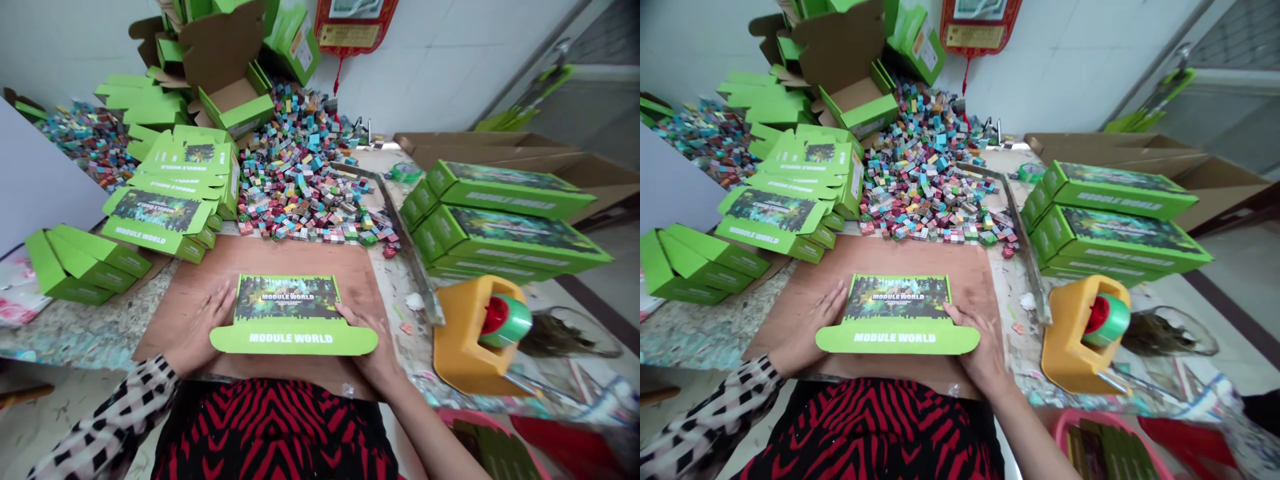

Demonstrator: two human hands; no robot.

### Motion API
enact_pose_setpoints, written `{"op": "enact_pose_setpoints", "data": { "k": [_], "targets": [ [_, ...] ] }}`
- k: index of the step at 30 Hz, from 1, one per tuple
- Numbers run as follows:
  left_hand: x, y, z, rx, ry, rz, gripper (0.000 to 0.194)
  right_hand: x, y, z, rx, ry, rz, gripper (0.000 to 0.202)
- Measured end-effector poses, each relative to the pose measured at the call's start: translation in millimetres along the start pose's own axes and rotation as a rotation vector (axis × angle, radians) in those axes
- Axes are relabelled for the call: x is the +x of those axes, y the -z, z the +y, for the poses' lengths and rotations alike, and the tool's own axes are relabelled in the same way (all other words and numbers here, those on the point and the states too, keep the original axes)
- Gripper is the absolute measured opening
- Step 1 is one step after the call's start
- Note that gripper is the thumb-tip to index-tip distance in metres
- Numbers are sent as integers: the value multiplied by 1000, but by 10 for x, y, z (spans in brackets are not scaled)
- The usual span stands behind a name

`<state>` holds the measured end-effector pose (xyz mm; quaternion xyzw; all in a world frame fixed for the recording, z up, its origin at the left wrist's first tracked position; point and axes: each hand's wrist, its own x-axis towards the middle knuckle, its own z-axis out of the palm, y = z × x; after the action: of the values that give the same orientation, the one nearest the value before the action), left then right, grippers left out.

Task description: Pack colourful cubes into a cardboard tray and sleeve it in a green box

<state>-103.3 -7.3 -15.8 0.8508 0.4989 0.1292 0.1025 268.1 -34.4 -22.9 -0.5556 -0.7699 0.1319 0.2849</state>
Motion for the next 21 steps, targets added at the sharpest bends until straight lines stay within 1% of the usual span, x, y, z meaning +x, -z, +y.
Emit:
{"op": "enact_pose_setpoints", "data": {
  "k": [2, 4, 6, 8, 10, 12, 15, 17, 19, 21],
  "targets": [
    [129, -57, -4, -81, -52, 29, 78, 16, 9, -18, 77, 44, 2, 58],
    [226, -126, -17, -184, -98, 87, 74, 23, 11, -39, 136, 56, 0, 63],
    [284, -170, -36, -269, -139, 141, 63, 35, 14, -56, 153, 54, -1, 65],
    [317, -163, -48, -322, -179, 155, 50, 67, 31, -69, 165, 65, 7, 65],
    [349, -102, -33, -357, -200, 154, 42, 128, 70, -77, 188, 62, 10, 63],
    [404, -3, 11, -384, -183, 174, 38, 217, 135, -86, 228, 37, -21, 59],
    [552, 175, 104, -441, -134, 201, 33, 392, 264, -116, 305, -26, -95, 54],
    [683, 289, 161, -507, -115, 188, 32, 514, 349, -149, 334, -92, -129, 49],
    [816, 380, 207, -572, -49, 185, 30, 617, 414, -185, 343, -167, -134, 46],
    [931, 436, 240, -609, 56, 193, 28, 684, 450, -218, 349, -222, -110, 50]
  ]
}}
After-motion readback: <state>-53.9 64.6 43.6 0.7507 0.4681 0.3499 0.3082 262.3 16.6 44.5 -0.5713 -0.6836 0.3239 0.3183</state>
